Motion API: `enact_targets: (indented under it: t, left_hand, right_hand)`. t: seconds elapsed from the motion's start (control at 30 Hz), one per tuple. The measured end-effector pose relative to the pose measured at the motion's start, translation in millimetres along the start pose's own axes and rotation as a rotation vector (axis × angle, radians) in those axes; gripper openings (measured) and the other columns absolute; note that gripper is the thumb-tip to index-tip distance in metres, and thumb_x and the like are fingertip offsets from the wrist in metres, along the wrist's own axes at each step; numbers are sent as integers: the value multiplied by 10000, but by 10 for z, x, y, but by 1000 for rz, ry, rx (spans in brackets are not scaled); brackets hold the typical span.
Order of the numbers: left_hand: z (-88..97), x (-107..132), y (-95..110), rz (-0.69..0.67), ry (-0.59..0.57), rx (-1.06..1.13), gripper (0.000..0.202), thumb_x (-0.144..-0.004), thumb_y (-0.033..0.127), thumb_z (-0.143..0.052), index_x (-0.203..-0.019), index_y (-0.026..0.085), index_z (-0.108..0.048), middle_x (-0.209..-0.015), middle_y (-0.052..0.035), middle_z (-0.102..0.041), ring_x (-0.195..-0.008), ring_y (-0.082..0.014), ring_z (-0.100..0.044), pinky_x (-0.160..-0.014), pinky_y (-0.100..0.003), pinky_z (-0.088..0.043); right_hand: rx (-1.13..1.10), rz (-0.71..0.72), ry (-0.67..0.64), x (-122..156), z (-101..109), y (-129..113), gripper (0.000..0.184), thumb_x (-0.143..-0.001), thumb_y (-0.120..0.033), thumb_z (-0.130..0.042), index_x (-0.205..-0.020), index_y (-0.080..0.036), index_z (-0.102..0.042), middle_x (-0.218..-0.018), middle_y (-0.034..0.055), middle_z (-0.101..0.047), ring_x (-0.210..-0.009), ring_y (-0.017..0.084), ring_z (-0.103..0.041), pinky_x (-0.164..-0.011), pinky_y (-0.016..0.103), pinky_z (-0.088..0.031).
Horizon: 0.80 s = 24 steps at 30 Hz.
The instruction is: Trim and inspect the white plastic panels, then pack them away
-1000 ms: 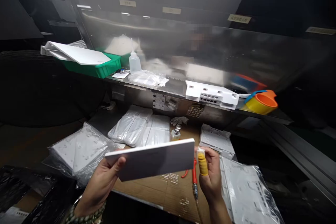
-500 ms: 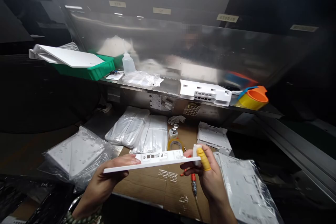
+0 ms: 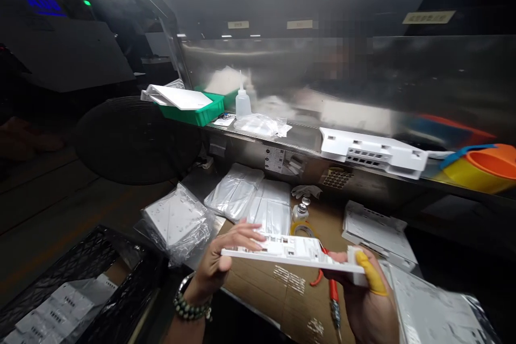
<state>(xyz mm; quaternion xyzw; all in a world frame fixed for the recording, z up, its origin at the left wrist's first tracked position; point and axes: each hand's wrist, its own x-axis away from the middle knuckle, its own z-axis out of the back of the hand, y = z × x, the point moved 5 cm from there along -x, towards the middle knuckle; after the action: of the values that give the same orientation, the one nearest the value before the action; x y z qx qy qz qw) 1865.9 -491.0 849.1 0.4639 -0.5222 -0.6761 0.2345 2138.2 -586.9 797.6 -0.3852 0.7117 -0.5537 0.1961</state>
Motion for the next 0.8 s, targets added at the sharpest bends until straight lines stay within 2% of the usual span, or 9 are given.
enact_targets:
  t: [0.07,0.13,0.17,0.2,0.3,0.4,0.5,0.6,0.8]
  left_hand:
    - [38,11,1,42,286,166,862,-812,894,-285,-1146,275,-784,-1465,-58,-612,-1503,-340,-332,-1273,-439,-177]
    - [109,69,-96,172,611,444,701,-911,796,-314,-1371,372,-627,-1635,60,-400,-1564,-245,-196,-1269,-354,-174]
    - [107,87,-174,279,682,610,595,-954,708,-387,-1441,403,-540,-1651,69,-369,-1554,-228,-232,-1262,-360,-203]
    - [78,83,-247,397,667,769,571,-963,628,-464,-1482,389,-483,-1637,31,-399,-1525,-245,-314,-1247,-400,-254]
    - [-73,35,-378,737,376,1071,631,-930,471,-569,-1478,168,-489,-1466,-169,-587,-1334,-381,-563,-1124,-556,-426]
    - [-138,-7,-415,834,284,1107,606,-889,304,-589,-1435,53,-511,-1297,-231,-691,-1190,-418,-660,-1045,-581,-488]
    - [-232,-56,-383,832,305,1123,651,-843,243,-588,-1458,58,-485,-1269,-217,-711,-1155,-414,-681,-1019,-582,-510]
    - [-289,-130,-283,695,399,1090,727,-819,200,-573,-1529,180,-417,-1356,-145,-683,-1166,-373,-686,-1033,-572,-512]
    - [-436,-231,-126,502,468,956,919,-810,101,-585,-1597,404,-221,-1524,-32,-557,-1224,-283,-664,-1094,-499,-487]
  right_hand:
    - [98,164,37,73,15,-38,294,-883,-486,-690,-955,-207,-631,-792,28,-732,-637,195,-659,-594,316,-544]
    - [169,291,56,166,21,-75,273,-900,-476,-678,-958,-214,-624,-809,32,-721,-672,200,-650,-593,304,-518]
    - [172,328,48,205,20,-87,268,-904,-475,-674,-970,-223,-612,-801,29,-716,-688,205,-648,-600,300,-511]
    - [151,346,26,229,18,-94,266,-907,-477,-671,-987,-235,-594,-783,23,-712,-700,210,-648,-610,301,-507]
    - [99,378,-73,205,21,-119,291,-894,-478,-684,-1028,-251,-561,-751,22,-715,-711,222,-650,-627,306,-502]
    - [134,383,-159,37,71,-149,273,-909,-471,-649,-1048,-248,-575,-767,33,-723,-736,231,-661,-663,332,-515]
    - [338,350,-191,-159,126,-178,315,-857,-434,-710,-1097,-252,-619,-981,65,-752,-933,275,-694,-832,415,-535]
    - [648,442,-180,-155,50,-272,323,-842,-391,-713,-1140,-271,-687,-1274,82,-676,-1184,314,-616,-970,444,-493]
    - [683,692,-642,582,-856,-335,260,-928,-223,-657,-1174,-293,-703,-1035,74,-711,-920,232,-682,-739,313,-566]
